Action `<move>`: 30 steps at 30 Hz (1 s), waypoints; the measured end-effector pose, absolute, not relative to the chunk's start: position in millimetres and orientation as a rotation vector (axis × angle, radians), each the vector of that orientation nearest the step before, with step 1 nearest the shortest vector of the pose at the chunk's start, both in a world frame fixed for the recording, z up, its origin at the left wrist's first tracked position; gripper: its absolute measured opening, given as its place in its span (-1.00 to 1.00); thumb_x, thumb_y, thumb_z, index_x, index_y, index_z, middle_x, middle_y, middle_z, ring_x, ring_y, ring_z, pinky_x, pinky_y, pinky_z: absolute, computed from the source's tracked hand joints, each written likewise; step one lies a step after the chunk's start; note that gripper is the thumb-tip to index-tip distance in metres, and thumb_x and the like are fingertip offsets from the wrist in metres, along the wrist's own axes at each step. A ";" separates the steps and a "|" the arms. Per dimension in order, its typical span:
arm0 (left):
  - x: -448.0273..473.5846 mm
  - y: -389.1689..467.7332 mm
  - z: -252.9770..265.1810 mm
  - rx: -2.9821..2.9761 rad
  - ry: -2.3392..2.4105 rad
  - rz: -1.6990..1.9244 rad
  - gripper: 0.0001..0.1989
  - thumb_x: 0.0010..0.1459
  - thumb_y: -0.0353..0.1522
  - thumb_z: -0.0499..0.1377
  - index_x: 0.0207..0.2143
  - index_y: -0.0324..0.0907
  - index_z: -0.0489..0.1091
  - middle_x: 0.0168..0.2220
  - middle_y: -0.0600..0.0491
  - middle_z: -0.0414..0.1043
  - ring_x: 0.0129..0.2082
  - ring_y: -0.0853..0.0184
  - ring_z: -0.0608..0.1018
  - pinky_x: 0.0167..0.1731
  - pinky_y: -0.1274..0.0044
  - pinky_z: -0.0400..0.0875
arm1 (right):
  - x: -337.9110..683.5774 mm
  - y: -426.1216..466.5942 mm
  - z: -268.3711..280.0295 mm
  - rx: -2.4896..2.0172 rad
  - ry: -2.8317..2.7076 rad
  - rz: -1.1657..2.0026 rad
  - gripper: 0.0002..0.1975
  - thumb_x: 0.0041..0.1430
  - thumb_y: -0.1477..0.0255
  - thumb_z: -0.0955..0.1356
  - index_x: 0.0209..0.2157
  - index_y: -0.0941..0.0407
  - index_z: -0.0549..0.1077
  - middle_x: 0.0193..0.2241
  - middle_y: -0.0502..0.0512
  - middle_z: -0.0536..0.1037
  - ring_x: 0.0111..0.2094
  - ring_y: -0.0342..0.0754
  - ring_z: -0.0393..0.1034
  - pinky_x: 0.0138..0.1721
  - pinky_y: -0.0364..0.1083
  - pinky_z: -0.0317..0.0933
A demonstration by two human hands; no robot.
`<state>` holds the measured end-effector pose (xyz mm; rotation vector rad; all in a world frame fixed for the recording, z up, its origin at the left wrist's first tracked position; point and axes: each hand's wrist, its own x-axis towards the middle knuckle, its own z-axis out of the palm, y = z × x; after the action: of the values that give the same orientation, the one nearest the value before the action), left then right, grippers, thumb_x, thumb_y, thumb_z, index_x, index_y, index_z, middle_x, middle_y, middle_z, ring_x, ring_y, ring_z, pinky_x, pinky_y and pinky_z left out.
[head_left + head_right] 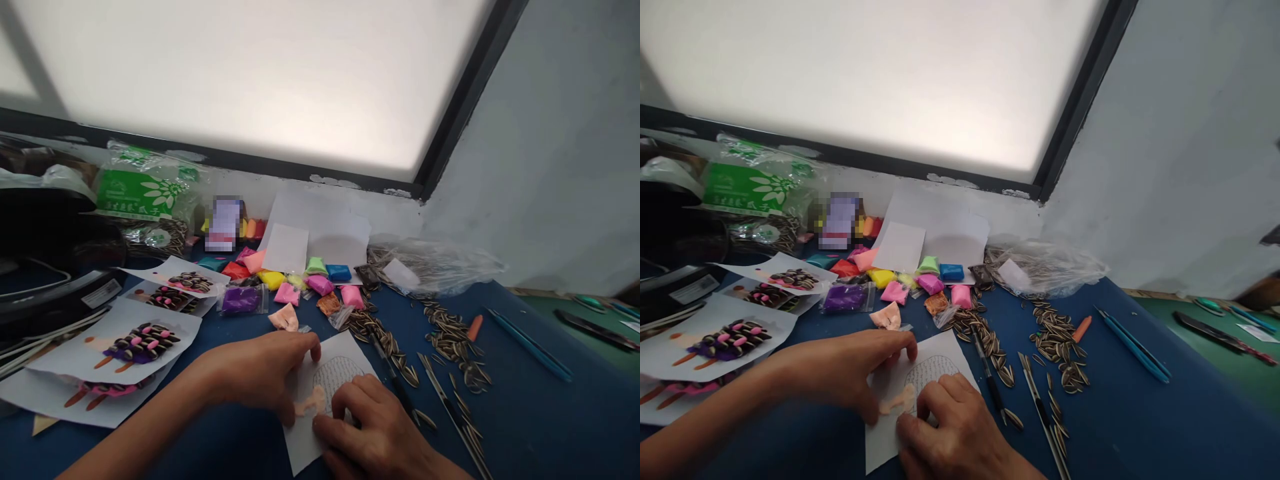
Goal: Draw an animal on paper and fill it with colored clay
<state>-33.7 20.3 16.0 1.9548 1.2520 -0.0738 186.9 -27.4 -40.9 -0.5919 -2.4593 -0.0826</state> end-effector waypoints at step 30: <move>-34.3 20.1 18.8 1.969 1.221 -0.091 -0.35 -0.16 -0.49 0.47 -0.01 -0.04 0.34 -0.26 0.19 0.37 -0.20 0.21 0.49 -0.38 0.56 0.27 | 189.5 -22.7 -43.7 -0.606 -2.508 0.089 -0.72 0.32 0.42 0.30 0.03 0.14 0.47 -0.28 0.15 0.48 -0.34 0.01 0.32 -0.33 -0.05 0.20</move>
<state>-34.3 20.1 18.8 1.9686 1.2211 -0.0906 189.5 -22.7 -43.7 -0.6059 -2.5078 0.0887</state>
